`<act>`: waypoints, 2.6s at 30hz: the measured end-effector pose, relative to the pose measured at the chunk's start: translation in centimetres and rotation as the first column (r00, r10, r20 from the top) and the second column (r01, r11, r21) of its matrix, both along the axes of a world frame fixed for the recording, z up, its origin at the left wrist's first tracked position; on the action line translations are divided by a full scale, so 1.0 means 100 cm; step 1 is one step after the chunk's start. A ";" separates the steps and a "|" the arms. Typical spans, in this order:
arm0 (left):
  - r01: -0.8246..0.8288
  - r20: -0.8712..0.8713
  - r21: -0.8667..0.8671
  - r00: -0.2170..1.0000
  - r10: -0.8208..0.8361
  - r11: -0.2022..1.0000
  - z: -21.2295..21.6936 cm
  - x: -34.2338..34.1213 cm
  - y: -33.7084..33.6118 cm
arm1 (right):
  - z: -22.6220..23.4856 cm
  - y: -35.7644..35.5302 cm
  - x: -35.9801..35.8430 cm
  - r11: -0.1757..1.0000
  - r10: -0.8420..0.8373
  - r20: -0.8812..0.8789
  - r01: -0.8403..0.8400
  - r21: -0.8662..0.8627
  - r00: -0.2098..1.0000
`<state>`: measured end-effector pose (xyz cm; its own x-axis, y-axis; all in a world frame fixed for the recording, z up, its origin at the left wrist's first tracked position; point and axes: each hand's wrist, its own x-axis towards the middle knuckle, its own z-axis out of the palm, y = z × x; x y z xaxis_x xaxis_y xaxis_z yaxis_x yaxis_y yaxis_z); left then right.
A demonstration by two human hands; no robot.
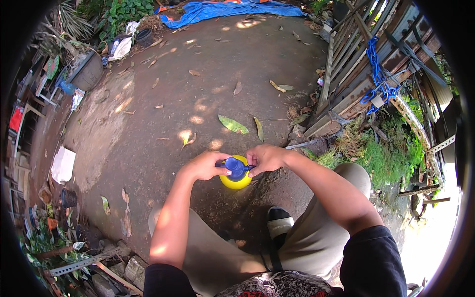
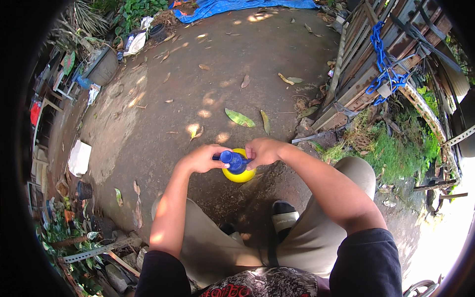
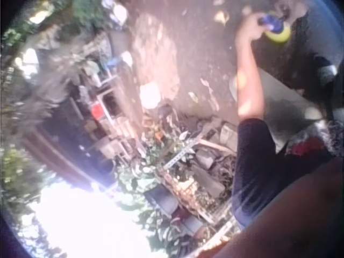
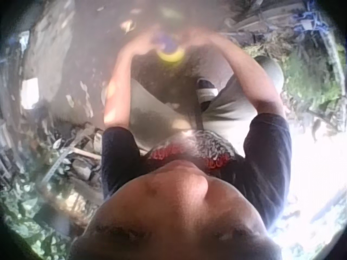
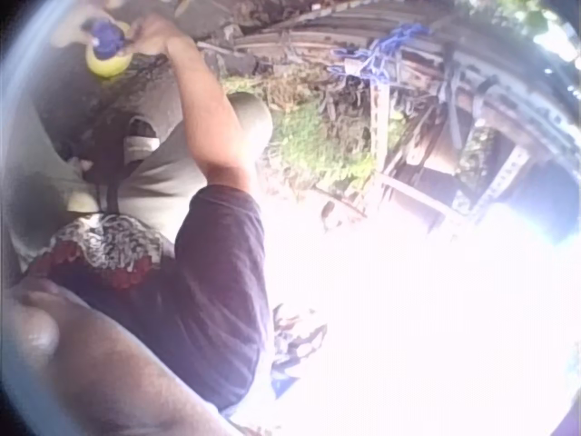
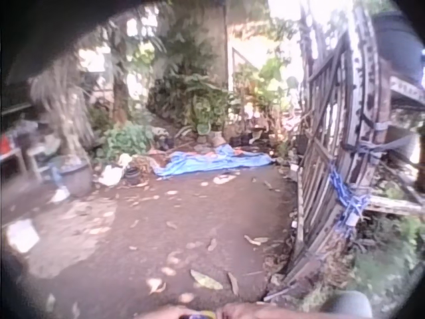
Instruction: The person assembles a yellow garden sprayer by attaching the blue pump handle and nozzle to the container. They pump the handle to pressurize the unit and then walk to a nearby bucket to pick up a small object.
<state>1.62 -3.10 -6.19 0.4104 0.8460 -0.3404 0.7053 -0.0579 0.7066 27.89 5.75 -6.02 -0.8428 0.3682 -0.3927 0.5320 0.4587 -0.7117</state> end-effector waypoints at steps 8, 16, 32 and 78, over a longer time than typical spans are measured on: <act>0.031 0.052 0.020 0.998 -0.032 0.999 -0.001 -0.003 0.001 | 0.002 0.003 -0.003 0.976 -0.184 0.172 0.201 -0.086 0.968; 0.053 0.024 0.004 0.998 -0.053 0.999 -0.004 -0.005 0.003 | 0.021 -0.002 0.001 0.979 0.043 0.092 -0.060 0.196 0.995; 0.073 -0.001 -0.013 0.997 -0.073 0.997 0.001 -0.004 0.004 | 0.028 -0.007 -0.003 0.940 0.026 0.159 -0.078 0.331 0.987; 0.037 -0.085 -0.160 0.995 -0.051 0.987 -0.004 0.005 0.001 | 0.029 0.015 -0.009 0.893 0.136 0.119 -0.174 0.414 0.983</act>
<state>2.11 -3.02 -6.63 0.4079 0.7608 -0.5048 0.7650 0.0171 0.6438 27.04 7.25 -3.14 -0.8732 0.3822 -0.3024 0.4791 0.7871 -0.3886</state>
